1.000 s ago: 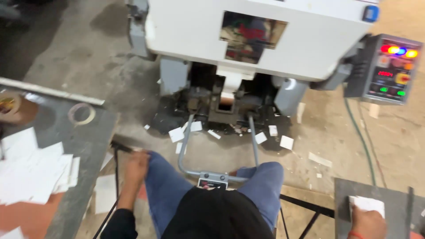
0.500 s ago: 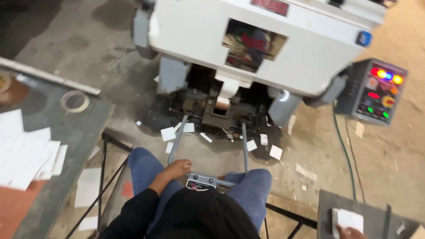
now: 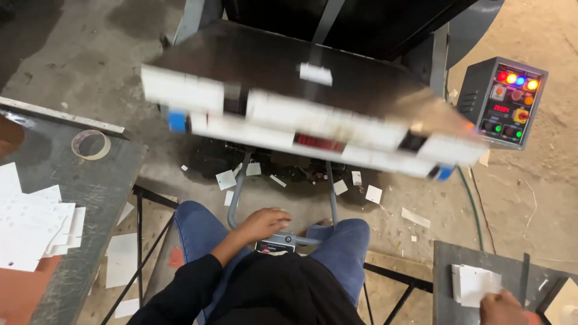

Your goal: The recorder is seen operating a manual platen die-cutting or hot-foil stamping machine to process small white paper cards or labels.

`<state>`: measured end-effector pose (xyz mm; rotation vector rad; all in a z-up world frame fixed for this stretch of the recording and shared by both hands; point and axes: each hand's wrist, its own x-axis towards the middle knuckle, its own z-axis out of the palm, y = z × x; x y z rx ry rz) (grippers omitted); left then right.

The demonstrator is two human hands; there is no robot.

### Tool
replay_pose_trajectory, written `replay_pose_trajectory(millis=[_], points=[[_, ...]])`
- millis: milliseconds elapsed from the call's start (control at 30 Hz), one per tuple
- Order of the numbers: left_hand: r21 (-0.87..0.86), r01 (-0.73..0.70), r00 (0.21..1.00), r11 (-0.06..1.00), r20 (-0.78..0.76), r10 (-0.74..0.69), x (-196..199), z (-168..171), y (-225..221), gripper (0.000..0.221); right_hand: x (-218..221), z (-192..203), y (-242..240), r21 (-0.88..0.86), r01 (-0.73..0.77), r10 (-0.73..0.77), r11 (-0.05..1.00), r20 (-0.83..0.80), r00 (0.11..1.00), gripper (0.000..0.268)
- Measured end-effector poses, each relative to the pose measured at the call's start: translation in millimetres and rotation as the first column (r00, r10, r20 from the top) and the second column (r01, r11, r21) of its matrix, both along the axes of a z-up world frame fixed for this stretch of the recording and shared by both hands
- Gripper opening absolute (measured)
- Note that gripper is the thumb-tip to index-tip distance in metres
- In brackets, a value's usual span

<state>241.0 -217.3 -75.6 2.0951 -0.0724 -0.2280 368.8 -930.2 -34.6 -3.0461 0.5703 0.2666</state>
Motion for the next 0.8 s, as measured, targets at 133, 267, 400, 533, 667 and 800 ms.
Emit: replay_pose_trajectory(millis=[133, 267, 400, 533, 667, 800], points=[[-0.067, -0.028, 0.943, 0.997, 0.330, 0.049, 38.2, 64.7, -14.6, 0.025, 29.9, -15.0, 117.6, -0.042, -0.229, 0.216, 0.972, 0.534, 0.818, 0.023], [0.278, -0.145, 0.927, 0.949, 0.375, 0.032, 103.1, 50.5, -2.4, 0.037, 63.3, -12.2, 329.1, 0.027, -0.761, 0.455, 0.649, 0.787, 0.417, 0.058], [0.598, -0.332, 0.871, 0.729, 0.492, -0.006, 84.1, 34.7, -2.9, 0.092, 52.5, -9.4, 502.1, 0.088, -0.851, 0.594, 0.517, 0.680, 0.431, 0.048], [0.611, -0.098, 0.950, 0.785, 0.294, -0.110, -4.5, 39.7, 18.1, 0.083, 65.4, -42.0, 569.0, 0.118, -0.938, 0.727, 0.326, 0.603, 0.329, 0.044], [0.363, -0.417, 0.744, 0.833, 0.663, 0.084, -80.7, 35.6, 98.8, 0.033, 129.6, -47.4, 590.7, -0.003, -0.963, 0.829, 0.269, 0.510, 0.230, 0.040], [0.350, -0.827, 0.485, 0.441, 0.840, 0.243, -168.6, 83.9, 170.9, 0.020, 224.0, -8.0, 620.3, -0.030, -0.980, 0.881, 0.196, 0.444, 0.162, 0.042]])
